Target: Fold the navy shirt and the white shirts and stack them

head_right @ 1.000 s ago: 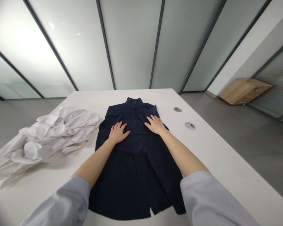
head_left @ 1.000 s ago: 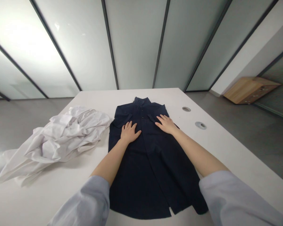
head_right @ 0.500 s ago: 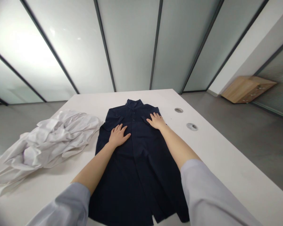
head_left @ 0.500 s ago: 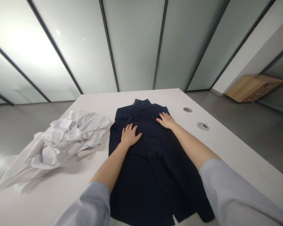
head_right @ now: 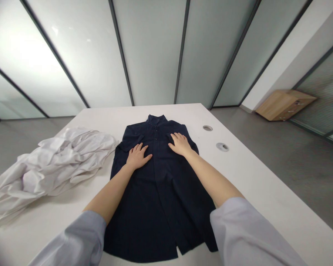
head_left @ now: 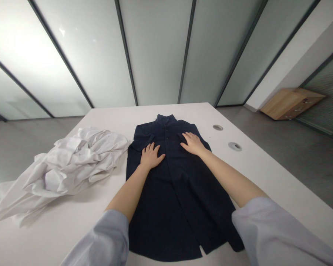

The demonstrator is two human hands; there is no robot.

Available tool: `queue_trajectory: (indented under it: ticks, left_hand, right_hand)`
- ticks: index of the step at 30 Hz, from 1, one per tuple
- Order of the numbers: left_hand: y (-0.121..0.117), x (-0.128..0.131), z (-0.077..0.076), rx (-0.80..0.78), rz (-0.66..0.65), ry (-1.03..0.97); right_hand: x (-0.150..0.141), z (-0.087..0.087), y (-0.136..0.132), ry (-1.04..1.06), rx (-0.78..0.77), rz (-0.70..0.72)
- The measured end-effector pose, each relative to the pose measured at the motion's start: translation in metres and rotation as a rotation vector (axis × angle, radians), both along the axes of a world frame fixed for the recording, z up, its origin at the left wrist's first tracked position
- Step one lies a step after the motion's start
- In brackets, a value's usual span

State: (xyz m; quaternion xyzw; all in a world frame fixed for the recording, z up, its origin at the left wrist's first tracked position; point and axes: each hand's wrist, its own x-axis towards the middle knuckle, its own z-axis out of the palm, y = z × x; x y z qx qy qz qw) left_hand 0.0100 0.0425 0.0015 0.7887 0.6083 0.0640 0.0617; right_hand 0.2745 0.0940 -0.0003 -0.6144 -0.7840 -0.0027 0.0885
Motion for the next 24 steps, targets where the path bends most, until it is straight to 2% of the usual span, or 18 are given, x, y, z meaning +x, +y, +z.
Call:
queue_trajectory:
  ticks: [3, 6, 10, 14, 19, 24]
  left_hand:
    - [0.001, 0.000, -0.002, 0.011, -0.006, -0.006]
    - [0.000, 0.000, -0.003, 0.040, -0.004, -0.025]
    - [-0.001, -0.003, 0.001, 0.158, 0.035, -0.083]
    - [0.003, -0.014, 0.004, 0.287, 0.152, -0.053]
    - [0.013, -0.025, 0.001, 0.058, 0.226, 0.052]
    - [0.017, -0.028, 0.005, 0.044, 0.190, 0.144]
  right_hand:
    - [-0.014, -0.004, -0.024, 0.000, -0.022, 0.060]
    - [-0.020, -0.010, -0.038, 0.014, -0.046, 0.047]
    - [-0.019, -0.014, -0.043, 0.056, -0.049, 0.042]
    - [-0.017, -0.013, -0.044, 0.060, -0.064, 0.051]
    - [-0.018, -0.012, -0.046, 0.060, -0.090, 0.043]
    - [-0.018, -0.011, -0.046, 0.072, -0.104, 0.047]
